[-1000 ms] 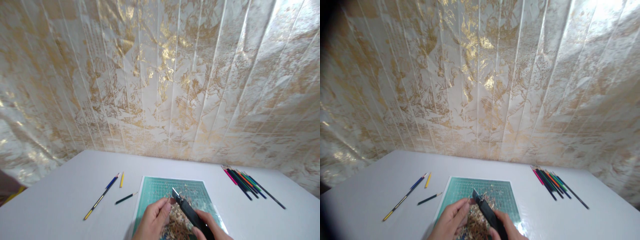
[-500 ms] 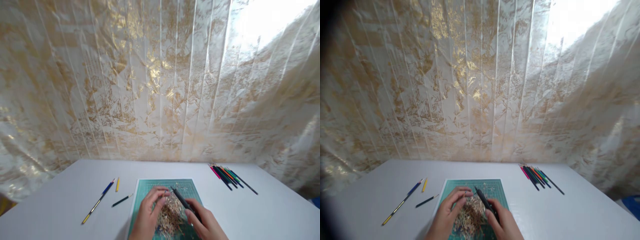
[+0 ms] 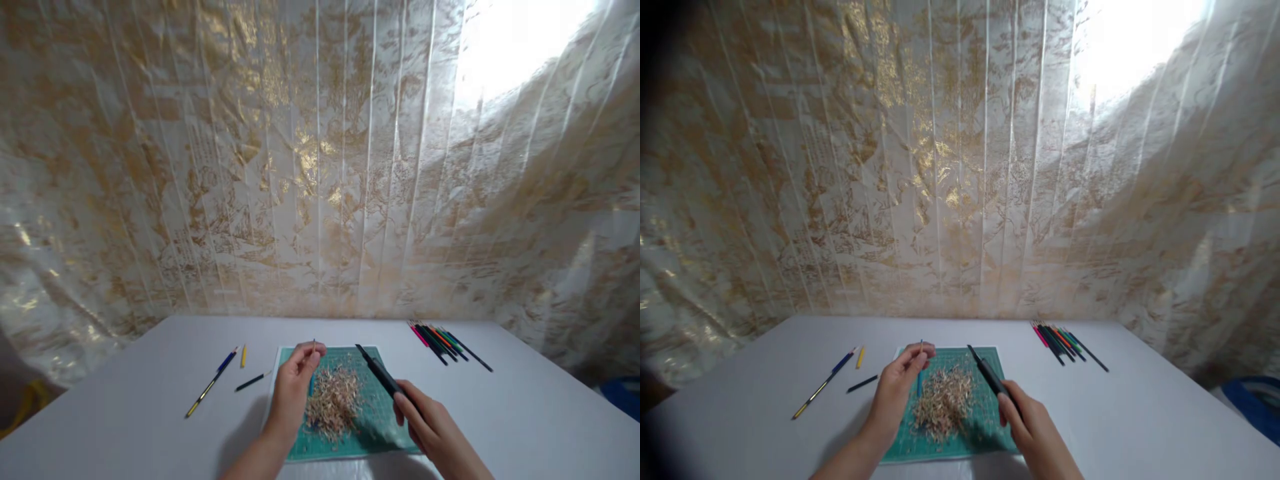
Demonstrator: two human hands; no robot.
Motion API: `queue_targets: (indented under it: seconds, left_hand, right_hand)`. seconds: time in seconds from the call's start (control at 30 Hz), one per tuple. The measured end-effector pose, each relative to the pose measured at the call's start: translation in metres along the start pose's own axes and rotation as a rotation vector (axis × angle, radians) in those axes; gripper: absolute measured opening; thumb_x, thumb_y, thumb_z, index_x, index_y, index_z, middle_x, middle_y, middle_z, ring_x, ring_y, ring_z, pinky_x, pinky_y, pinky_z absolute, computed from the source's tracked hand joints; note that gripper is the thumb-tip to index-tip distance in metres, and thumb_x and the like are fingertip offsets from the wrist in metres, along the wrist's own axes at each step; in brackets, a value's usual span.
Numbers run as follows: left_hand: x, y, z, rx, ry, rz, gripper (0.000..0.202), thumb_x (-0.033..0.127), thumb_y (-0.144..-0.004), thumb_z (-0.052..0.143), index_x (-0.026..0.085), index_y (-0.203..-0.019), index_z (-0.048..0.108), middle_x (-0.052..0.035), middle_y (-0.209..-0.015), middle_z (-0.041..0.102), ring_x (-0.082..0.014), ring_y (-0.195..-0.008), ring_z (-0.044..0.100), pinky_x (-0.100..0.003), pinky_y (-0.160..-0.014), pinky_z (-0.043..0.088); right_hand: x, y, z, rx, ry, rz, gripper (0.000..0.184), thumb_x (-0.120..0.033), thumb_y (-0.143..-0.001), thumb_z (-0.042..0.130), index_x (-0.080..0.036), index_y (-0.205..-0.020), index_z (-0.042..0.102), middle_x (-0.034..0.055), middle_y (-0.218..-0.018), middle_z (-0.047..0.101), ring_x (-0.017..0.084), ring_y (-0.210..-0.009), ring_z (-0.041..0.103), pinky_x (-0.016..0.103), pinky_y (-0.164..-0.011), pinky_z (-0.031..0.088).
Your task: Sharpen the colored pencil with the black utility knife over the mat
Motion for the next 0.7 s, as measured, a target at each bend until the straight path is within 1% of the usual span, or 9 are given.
queue_targets:
  seconds: [0.07, 0.13, 0.23, 0.27, 0.37, 0.4, 0.47, 0.53, 0.7]
  left_hand:
    - [-0.001, 0.003, -0.004, 0.010, -0.011, -0.026, 0.033, 0.048, -0.079, 0.063, 0.017, -0.090, 0.070, -0.0051, -0.088, 0.069, -0.0202, -0.084, 0.065, -0.033, -0.084, 0.049]
    - [-0.001, 0.007, -0.009, -0.003, -0.041, -0.063, 0.037, 0.051, -0.084, 0.055, 0.017, -0.095, 0.066, -0.0001, -0.079, 0.061, -0.0133, -0.064, 0.059, -0.028, -0.068, 0.049]
    - [0.001, 0.020, -0.011, -0.100, -0.152, -0.109, 0.038, 0.051, -0.089, 0.044, 0.018, -0.097, 0.063, 0.0062, -0.065, 0.048, -0.0100, -0.048, 0.042, -0.023, -0.048, 0.036]
    - [0.003, 0.027, -0.009, -0.161, -0.206, -0.118, 0.035, 0.048, -0.089, 0.045, 0.019, -0.094, 0.063, 0.0066, -0.062, 0.046, -0.0109, -0.049, 0.042, -0.023, -0.048, 0.035]
    - [0.007, 0.055, 0.010, -0.414, -0.396, -0.095, 0.009, 0.026, -0.080, 0.061, 0.020, -0.080, 0.068, 0.0006, -0.080, 0.061, -0.0167, -0.080, 0.057, -0.026, -0.073, 0.042]
    - [0.006, 0.065, 0.020, -0.517, -0.466, -0.097, 0.005, 0.019, -0.074, 0.066, 0.021, -0.076, 0.070, 0.0002, -0.082, 0.062, -0.0180, -0.081, 0.058, -0.027, -0.072, 0.041]
    - [0.001, 0.084, 0.040, -0.696, -0.600, -0.106, 0.018, 0.010, -0.066, 0.069, 0.023, -0.077, 0.074, -0.0004, -0.087, 0.064, -0.0196, -0.083, 0.060, -0.029, -0.075, 0.041]
    - [-0.009, 0.096, 0.058, -0.833, -0.717, -0.138, 0.027, 0.010, -0.063, 0.074, 0.025, -0.085, 0.076, -0.0027, -0.095, 0.068, -0.0234, -0.086, 0.064, -0.031, -0.074, 0.044]
    - [-0.026, 0.103, 0.086, -0.976, -0.957, -0.164, 0.036, 0.017, -0.066, 0.078, 0.022, -0.102, 0.074, -0.0106, -0.117, 0.067, -0.0327, -0.095, 0.068, -0.037, -0.078, 0.049]
  right_hand:
    - [-0.001, 0.005, -0.003, 0.013, 0.022, -0.011, 0.036, -0.051, -0.092, 0.041, -0.022, -0.087, 0.062, -0.0038, -0.063, 0.061, 0.014, -0.054, 0.056, 0.025, -0.054, 0.041]
    - [0.000, 0.010, -0.006, 0.027, 0.025, -0.012, 0.035, -0.050, -0.092, 0.043, -0.022, -0.095, 0.062, -0.0040, -0.064, 0.061, 0.015, -0.058, 0.058, 0.027, -0.058, 0.042]
    - [0.008, 0.017, -0.013, 0.063, -0.006, 0.017, 0.038, -0.051, -0.094, 0.041, -0.020, -0.107, 0.059, -0.0047, -0.067, 0.058, 0.013, -0.056, 0.055, 0.026, -0.054, 0.041]
    - [0.012, 0.019, -0.014, 0.072, -0.023, 0.030, 0.038, -0.051, -0.094, 0.043, -0.020, -0.109, 0.059, -0.0051, -0.067, 0.058, 0.012, -0.055, 0.054, 0.025, -0.052, 0.041]
    - [0.024, 0.019, -0.017, 0.101, -0.083, 0.075, 0.035, -0.049, -0.095, 0.049, -0.018, -0.105, 0.060, -0.0060, -0.067, 0.058, 0.009, -0.051, 0.054, 0.024, -0.050, 0.044]
    - [0.027, 0.016, -0.016, 0.114, -0.105, 0.089, 0.033, -0.048, -0.095, 0.050, -0.018, -0.103, 0.061, -0.0062, -0.068, 0.059, 0.008, -0.050, 0.054, 0.024, -0.049, 0.045]
    - [0.033, 0.009, -0.014, 0.140, -0.146, 0.110, 0.031, -0.045, -0.096, 0.052, -0.017, -0.103, 0.061, -0.0052, -0.073, 0.062, 0.008, -0.051, 0.056, 0.024, -0.050, 0.048]
    - [0.037, 0.000, -0.009, 0.164, -0.183, 0.113, 0.029, -0.043, -0.095, 0.054, -0.017, -0.105, 0.061, -0.0037, -0.079, 0.064, 0.008, -0.055, 0.059, 0.024, -0.051, 0.050]
    - [0.047, -0.014, 0.002, 0.244, -0.274, 0.084, 0.030, -0.044, -0.097, 0.052, -0.017, -0.107, 0.060, -0.0052, -0.075, 0.061, 0.007, -0.051, 0.055, 0.022, -0.047, 0.047]
Point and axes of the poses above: each hand's wrist, its own y-axis away from the middle knuckle, its own z-axis out of the palm, x = y × z, the point moved 4 cm from there along -y, towards the middle knuckle
